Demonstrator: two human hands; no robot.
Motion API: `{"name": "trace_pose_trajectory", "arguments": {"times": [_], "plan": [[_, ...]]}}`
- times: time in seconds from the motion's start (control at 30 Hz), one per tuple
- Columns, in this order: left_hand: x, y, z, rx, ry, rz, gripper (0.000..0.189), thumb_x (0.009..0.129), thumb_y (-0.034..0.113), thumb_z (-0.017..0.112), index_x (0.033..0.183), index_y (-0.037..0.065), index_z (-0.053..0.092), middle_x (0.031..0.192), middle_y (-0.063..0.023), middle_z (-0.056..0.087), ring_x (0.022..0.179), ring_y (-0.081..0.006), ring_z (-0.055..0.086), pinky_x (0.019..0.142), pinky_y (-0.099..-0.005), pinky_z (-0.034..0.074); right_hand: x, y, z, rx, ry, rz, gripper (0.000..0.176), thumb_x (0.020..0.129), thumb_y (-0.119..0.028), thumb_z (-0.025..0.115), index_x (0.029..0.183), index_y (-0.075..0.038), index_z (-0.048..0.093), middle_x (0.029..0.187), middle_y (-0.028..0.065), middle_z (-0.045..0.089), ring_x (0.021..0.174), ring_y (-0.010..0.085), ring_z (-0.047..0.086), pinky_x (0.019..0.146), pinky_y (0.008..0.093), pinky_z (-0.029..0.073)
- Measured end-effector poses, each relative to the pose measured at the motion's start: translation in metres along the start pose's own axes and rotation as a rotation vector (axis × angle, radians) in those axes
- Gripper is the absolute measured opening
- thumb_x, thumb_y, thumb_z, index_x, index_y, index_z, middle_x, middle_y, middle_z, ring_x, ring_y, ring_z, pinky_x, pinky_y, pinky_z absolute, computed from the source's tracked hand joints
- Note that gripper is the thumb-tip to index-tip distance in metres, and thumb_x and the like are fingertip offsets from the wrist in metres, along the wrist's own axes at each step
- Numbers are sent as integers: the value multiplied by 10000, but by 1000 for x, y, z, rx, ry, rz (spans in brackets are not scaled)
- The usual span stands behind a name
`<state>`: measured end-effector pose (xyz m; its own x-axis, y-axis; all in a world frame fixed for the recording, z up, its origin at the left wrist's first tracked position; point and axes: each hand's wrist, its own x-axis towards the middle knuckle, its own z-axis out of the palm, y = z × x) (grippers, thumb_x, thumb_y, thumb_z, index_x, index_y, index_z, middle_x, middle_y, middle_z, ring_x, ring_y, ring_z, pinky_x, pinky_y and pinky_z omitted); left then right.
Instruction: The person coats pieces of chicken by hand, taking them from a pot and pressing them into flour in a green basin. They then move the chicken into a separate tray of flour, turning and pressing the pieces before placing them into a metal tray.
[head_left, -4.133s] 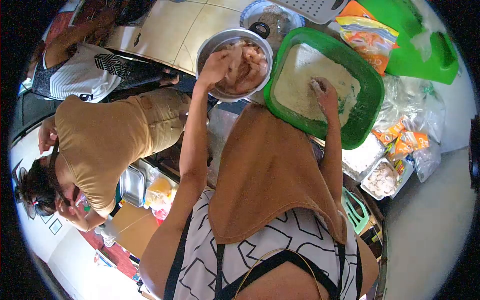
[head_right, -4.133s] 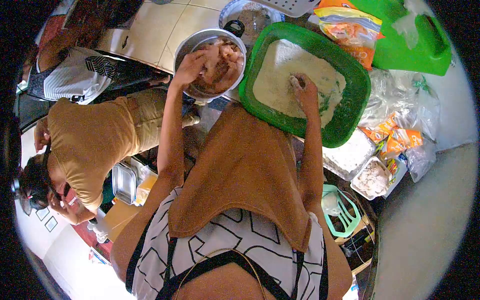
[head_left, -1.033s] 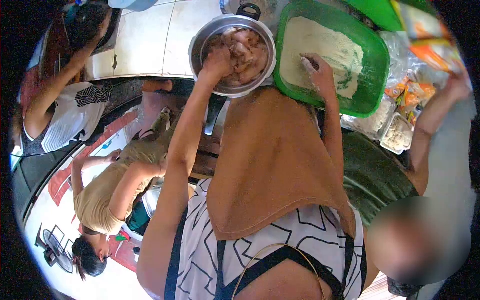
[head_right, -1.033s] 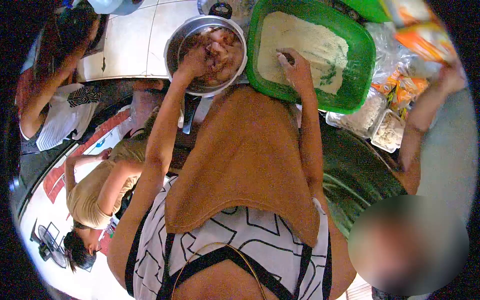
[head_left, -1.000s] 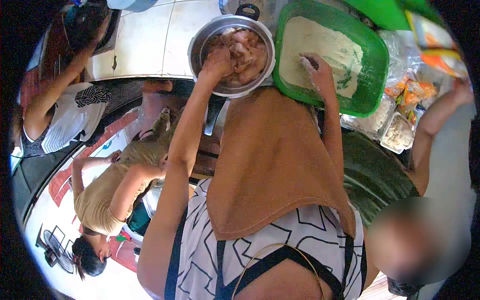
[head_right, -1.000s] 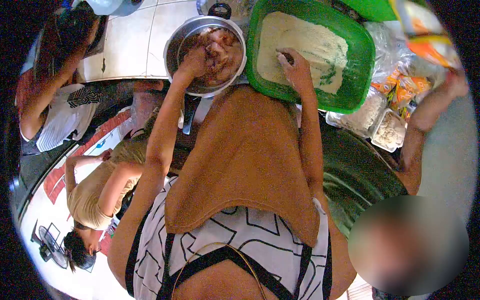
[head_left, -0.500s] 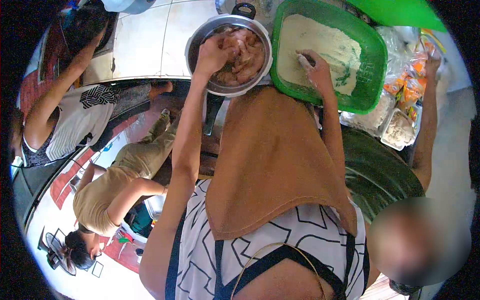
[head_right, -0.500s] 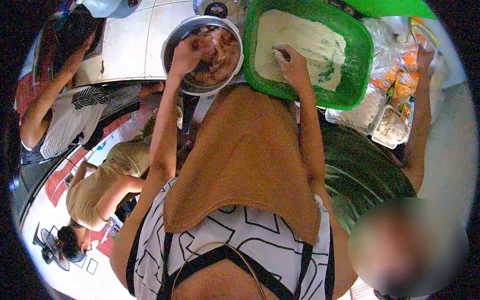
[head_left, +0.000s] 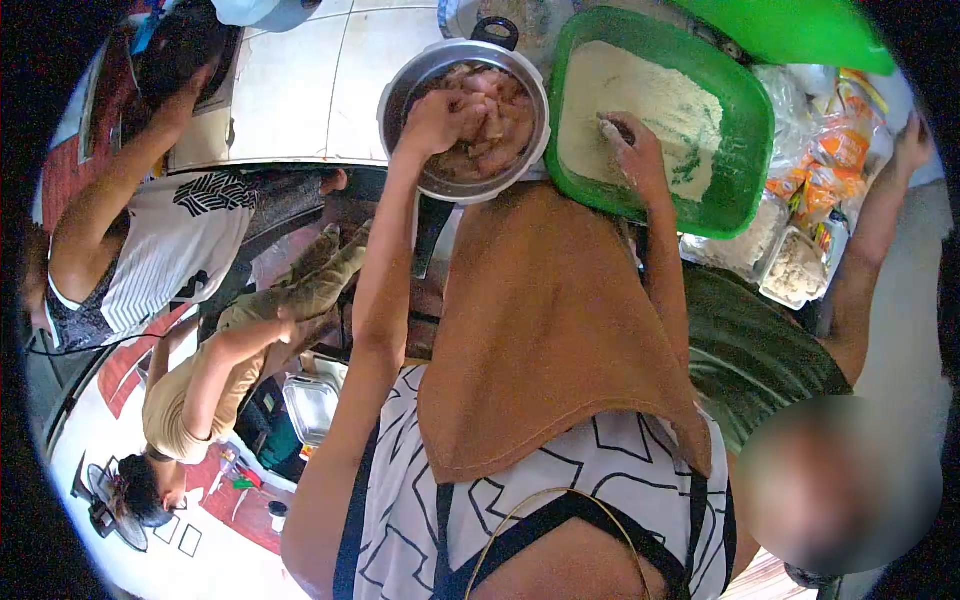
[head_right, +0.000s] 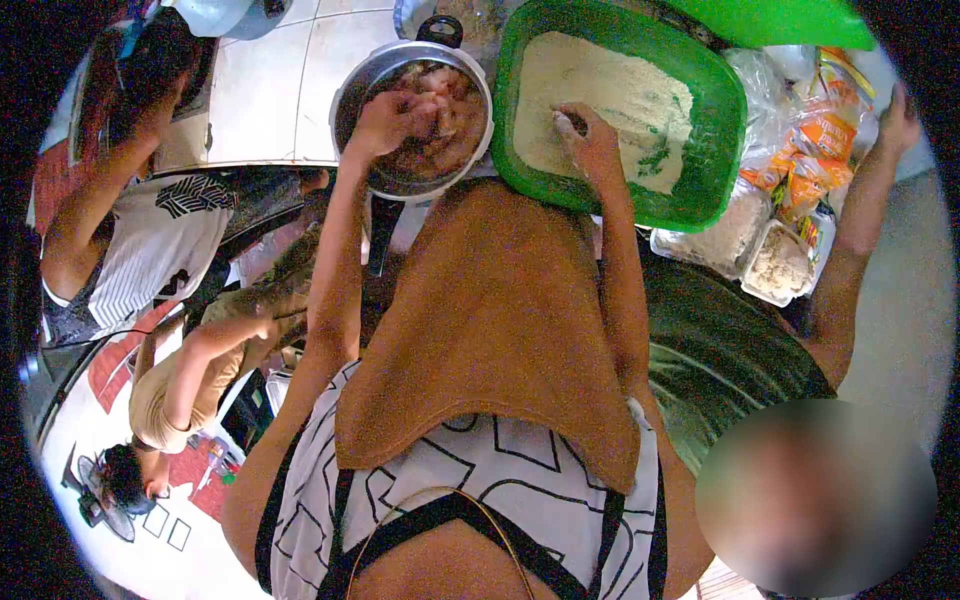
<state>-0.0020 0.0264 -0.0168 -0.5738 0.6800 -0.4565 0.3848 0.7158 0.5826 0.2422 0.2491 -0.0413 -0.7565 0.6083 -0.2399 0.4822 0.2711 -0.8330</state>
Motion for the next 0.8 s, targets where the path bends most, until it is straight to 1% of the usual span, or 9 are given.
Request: {"name": "trace_pose_trajectory", "arguments": {"times": [0.1, 0.23, 0.3, 0.33, 0.4, 0.5, 0.63, 0.7, 0.8], "plan": [[-7, -6, -16, -67, 42, 98, 390, 934, 400, 645, 1144, 77, 705, 1084, -189, 700, 1026, -298, 674, 917, -386, 492, 0, 1, 3, -3, 5, 3, 244, 940, -231, 640, 1114, -66, 686, 978, 111, 723, 882, 204, 682, 830, 336, 529], [-25, 4, -35, -147, 19, 75, 362, 972, 341, 613, 1172, 46, 680, 1075, -133, 704, 1018, -221, 652, 940, -343, 467, -1, -11, 2, 13, 4, 16, 254, 940, -246, 645, 1114, -65, 683, 976, 118, 721, 879, 203, 679, 823, 337, 525], [-29, 2, -38, -448, 66, 284, 298, 993, 305, 587, 1019, 15, 654, 813, -47, 620, 789, -140, 556, 768, -281, 450, 0, -3, 2, 11, 2, -1, 258, 940, -247, 645, 1114, -60, 680, 982, 123, 720, 886, 211, 682, 828, 341, 526], [-32, 1, -40, -448, 62, 283, 298, 993, 305, 587, 1019, 15, 654, 813, -47, 620, 789, -140, 556, 768, -281, 450, 1, 0, 1, 9, -2, -17, 262, 940, -249, 645, 1114, -56, 678, 988, 128, 720, 892, 219, 685, 834, 345, 526], [-41, 8, -49, -602, 74, 192, 311, 1021, 277, 551, 1011, -19, 647, 808, 12, 564, 786, -78, 474, 757, -244, 425, 2, 5, 2, 8, 7, -19, 266, 941, -249, 643, 1116, -53, 678, 998, 131, 720, 903, 227, 688, 843, 349, 527], [-49, 19, -55, -779, 84, 75, 323, 1029, 285, 536, 1035, -17, 650, 819, 25, 567, 775, -71, 467, 745, -232, 421, 4, 10, 1, 14, 4, -19, 275, 941, -253, 641, 1123, -49, 678, 1017, 137, 718, 923, 240, 691, 857, 354, 527], [-32, 0, -33, -694, 119, 52, 349, 1036, 311, 521, 1044, -13, 650, 829, 30, 572, 775, -60, 468, 731, -228, 425, 6, 4, 3, 34, -11, -29, 286, 941, -255, 639, 1141, -56, 679, 1027, 142, 716, 943, 244, 692, 869, 354, 527], [-26, 8, -17, -766, 110, -42, 363, 1033, 339, 519, 1021, 2, 655, 808, 25, 569, 759, -59, 467, 710, -218, 420, 5, 9, 3, 30, -13, -17, 282, 942, -249, 635, 1142, -57, 681, 1027, 140, 717, 944, 243, 692, 870, 354, 527], [-7, -3, 1, -770, 85, -67, 383, 1024, 387, 518, 1016, 33, 665, 771, 6, 562, 694, -75, 504, 617, -237, 439, 3, 5, -2, 17, -16, -6, 272, 942, -240, 630, 1137, -59, 687, 1027, 136, 718, 941, 239, 692, 870, 353, 526]]}}
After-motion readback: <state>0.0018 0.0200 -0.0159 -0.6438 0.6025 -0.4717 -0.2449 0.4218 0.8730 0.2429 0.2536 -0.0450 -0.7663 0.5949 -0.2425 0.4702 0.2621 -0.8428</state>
